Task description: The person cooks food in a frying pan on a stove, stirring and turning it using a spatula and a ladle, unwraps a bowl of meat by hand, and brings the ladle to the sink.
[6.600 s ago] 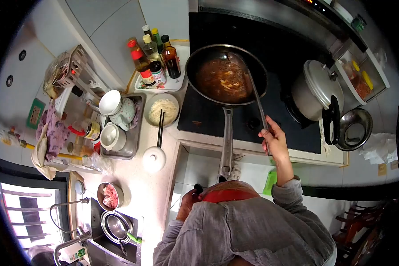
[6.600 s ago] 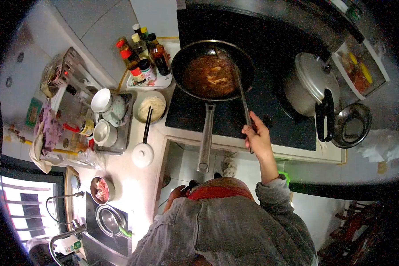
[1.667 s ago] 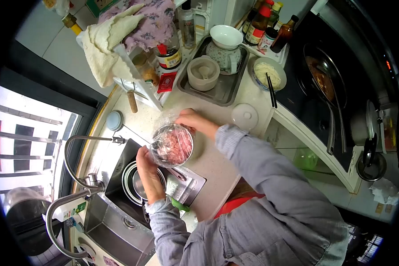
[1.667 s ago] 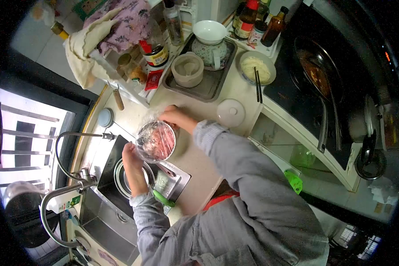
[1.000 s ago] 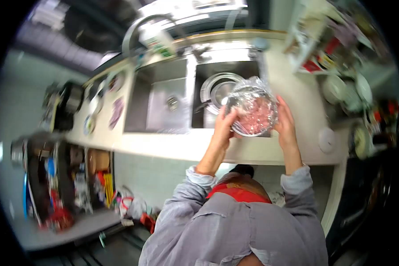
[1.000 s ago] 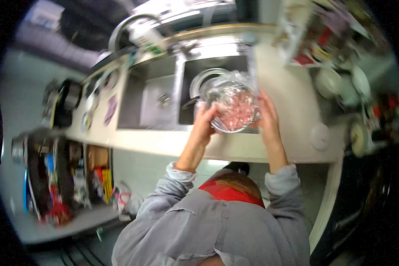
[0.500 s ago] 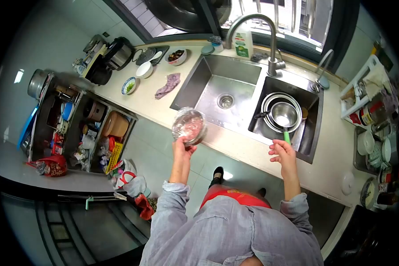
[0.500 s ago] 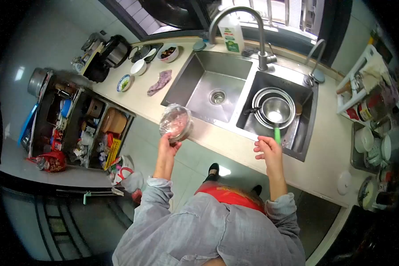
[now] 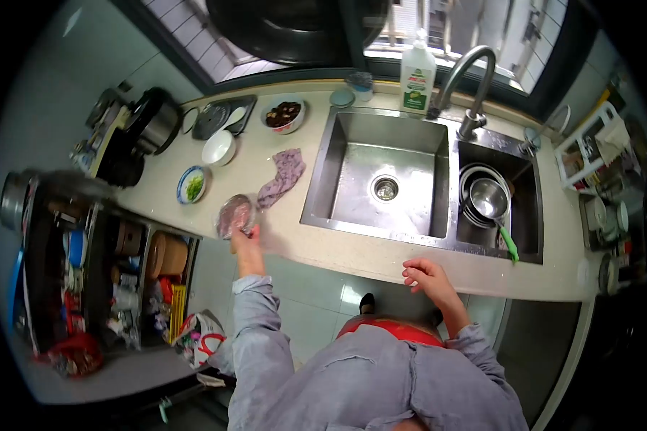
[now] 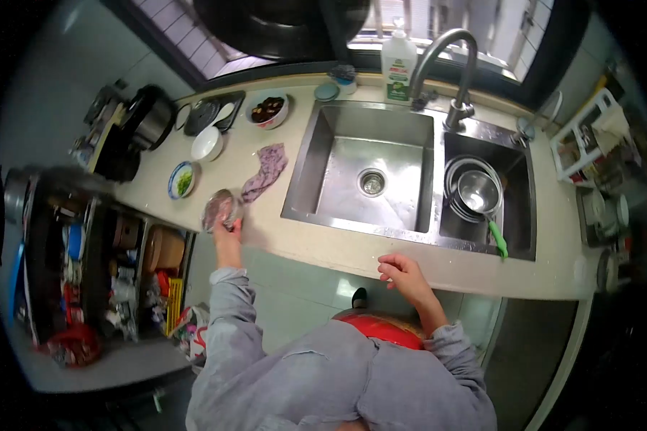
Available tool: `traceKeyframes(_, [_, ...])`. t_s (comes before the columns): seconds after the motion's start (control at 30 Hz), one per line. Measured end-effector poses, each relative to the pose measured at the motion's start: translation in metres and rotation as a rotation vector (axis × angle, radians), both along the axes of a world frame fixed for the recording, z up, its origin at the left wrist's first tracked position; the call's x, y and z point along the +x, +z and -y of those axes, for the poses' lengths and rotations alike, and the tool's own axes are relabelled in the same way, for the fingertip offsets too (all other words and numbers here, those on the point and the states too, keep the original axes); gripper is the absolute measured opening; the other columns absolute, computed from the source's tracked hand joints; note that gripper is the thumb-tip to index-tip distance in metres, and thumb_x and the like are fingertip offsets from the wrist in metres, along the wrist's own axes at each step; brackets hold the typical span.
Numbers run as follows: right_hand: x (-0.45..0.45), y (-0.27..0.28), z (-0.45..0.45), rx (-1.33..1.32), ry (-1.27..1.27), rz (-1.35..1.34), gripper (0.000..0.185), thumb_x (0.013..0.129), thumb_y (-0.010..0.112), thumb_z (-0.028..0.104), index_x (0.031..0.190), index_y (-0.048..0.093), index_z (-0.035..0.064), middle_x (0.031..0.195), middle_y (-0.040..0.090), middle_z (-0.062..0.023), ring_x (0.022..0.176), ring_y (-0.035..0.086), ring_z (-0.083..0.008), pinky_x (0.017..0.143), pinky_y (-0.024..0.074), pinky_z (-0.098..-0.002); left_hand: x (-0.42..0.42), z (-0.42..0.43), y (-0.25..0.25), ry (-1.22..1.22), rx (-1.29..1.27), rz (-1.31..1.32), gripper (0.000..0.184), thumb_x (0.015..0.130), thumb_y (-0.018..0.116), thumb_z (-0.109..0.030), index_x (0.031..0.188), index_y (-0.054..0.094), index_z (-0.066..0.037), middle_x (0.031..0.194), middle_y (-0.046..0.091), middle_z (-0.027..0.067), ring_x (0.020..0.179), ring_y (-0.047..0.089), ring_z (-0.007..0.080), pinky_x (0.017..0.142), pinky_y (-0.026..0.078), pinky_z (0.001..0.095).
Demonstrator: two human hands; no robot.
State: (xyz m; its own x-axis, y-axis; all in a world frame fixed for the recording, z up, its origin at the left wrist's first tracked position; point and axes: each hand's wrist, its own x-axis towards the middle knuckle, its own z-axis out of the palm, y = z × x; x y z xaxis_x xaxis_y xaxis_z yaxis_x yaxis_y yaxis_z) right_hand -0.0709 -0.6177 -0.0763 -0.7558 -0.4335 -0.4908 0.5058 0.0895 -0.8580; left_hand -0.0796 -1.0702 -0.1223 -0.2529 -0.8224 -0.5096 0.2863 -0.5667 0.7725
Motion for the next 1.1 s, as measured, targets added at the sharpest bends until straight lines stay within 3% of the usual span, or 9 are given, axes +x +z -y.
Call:
traceKeyframes(0.1, [0.004, -0.001, -0.009, 0.06, -0.072, 0.045, 0.029, 0.083, 0.054, 0.021, 0.105, 0.054, 0.0023, 0.087, 0.059, -0.0034, 0.073, 0.056, -0.0094, 0.057, 0.0466, -0.0229, 0.003, 0.003, 0.003, -0.401, -1.534, 0.296, 0.023, 0.079, 0.053, -0.004, 0.102, 0.052, 0.001, 0.106, 0.054, 0.0131, 0.098, 0.051, 0.0223, 0.086, 0.041, 0.0316])
traceKeyframes(0.17, [0.009, -0.006, -0.02, 0.108, -0.151, 0.024, 0.03, 0.083, 0.054, 0.023, 0.106, 0.055, 0.0026, 0.087, 0.058, -0.0026, 0.073, 0.056, -0.009, 0.057, 0.0464, -0.0234, -0.008, 0.013, 0.012, -0.359, -1.796, 0.289, 0.029, 0.08, 0.054, -0.004, 0.108, 0.048, 0.003, 0.109, 0.052, 0.0168, 0.099, 0.051, 0.0255, 0.088, 0.04, 0.0337])
traceKeyframes(0.2, [0.011, -0.01, -0.024, 0.095, -0.19, 0.011, 0.03, 0.083, 0.054, 0.023, 0.105, 0.055, 0.0027, 0.086, 0.058, -0.0025, 0.072, 0.055, -0.009, 0.057, 0.0462, -0.0233, 0.001, -0.036, 0.046, -0.375, -1.605, 0.515, 0.031, 0.082, 0.056, -0.009, 0.109, 0.048, 0.005, 0.108, 0.052, 0.0201, 0.098, 0.051, 0.0287, 0.085, 0.041, 0.0366])
traceKeyframes(0.27, [0.013, -0.01, -0.031, 0.11, -0.288, -0.03, 0.029, 0.082, 0.054, 0.023, 0.103, 0.057, 0.0032, 0.084, 0.058, -0.0025, 0.071, 0.055, -0.0097, 0.057, 0.0459, -0.0236, -0.015, 0.032, -0.068, -0.266, -1.478, 0.8, 0.043, 0.079, 0.063, -0.018, 0.108, 0.046, 0.009, 0.108, 0.052, 0.0248, 0.095, 0.054, 0.0297, 0.079, 0.046, 0.0377])
traceKeyframes(0.3, [0.012, -0.012, -0.036, 0.113, -0.313, -0.039, 0.028, 0.081, 0.054, 0.024, 0.101, 0.058, 0.004, 0.083, 0.059, -0.0025, 0.07, 0.055, -0.01, 0.056, 0.046, -0.0239, -0.01, -0.043, 0.001, -0.476, -1.332, 0.513, 0.043, 0.079, 0.064, -0.019, 0.105, 0.047, 0.01, 0.1, 0.055, 0.0233, 0.091, 0.056, 0.0306, 0.076, 0.048, 0.0384])
traceKeyframes(0.33, [0.011, -0.014, -0.04, 0.107, -0.344, -0.061, 0.028, 0.081, 0.054, 0.023, 0.1, 0.058, 0.0037, 0.082, 0.059, -0.003, 0.069, 0.055, -0.0102, 0.056, 0.046, -0.0245, -0.03, 0.005, -0.072, -0.615, -1.047, 0.484, 0.035, 0.08, 0.059, -0.019, 0.101, 0.051, 0.009, 0.089, 0.058, 0.0209, 0.083, 0.059, 0.0291, 0.071, 0.05, 0.0403])
traceKeyframes(0.4, [0.012, -0.016, -0.058, 0.134, -0.339, -0.128, 0.028, 0.08, 0.053, 0.023, 0.098, 0.058, 0.0027, 0.08, 0.06, -0.0044, 0.068, 0.056, -0.0112, 0.057, 0.0462, -0.026, -0.037, -0.065, -0.076, -0.425, 0.102, -0.389, 0.018, 0.08, 0.052, -0.018, 0.076, 0.054, -0.001, 0.065, 0.057, 0.0121, 0.06, 0.057, 0.0201, 0.06, 0.052, 0.0333])
traceKeyframes(0.5, [0.026, 0.002, -0.091, 0.231, -0.352, -0.255, 0.028, 0.08, 0.053, 0.023, 0.097, 0.058, 0.0017, 0.079, 0.06, -0.0063, 0.068, 0.057, -0.0133, 0.061, 0.0462, -0.028, -0.039, -0.172, -0.036, -0.913, 0.42, -0.22, 0.022, 0.081, 0.05, -0.018, 0.06, 0.048, -0.009, 0.052, 0.052, 0.0042, 0.048, 0.051, 0.0157, 0.05, 0.047, 0.0266])
traceKeyframes(1.1, [0.244, 0.109, -0.524, 1.512, -1.605, -0.734, 0.019, 0.073, 0.059, 0.006, 0.092, 0.058, 0.0034, 0.093, 0.054, -0.0119, 0.087, 0.053, -0.0298, 0.07, 0.0442, -0.0369, 0.017, -0.675, -0.013, -1.798, 0.423, 0.151, 0.021, 0.081, 0.055, -0.018, 0.1, 0.051, -0.01, 0.064, 0.053, 0.0006, 0.054, 0.053, 0.0179, 0.048, 0.043, 0.0252])
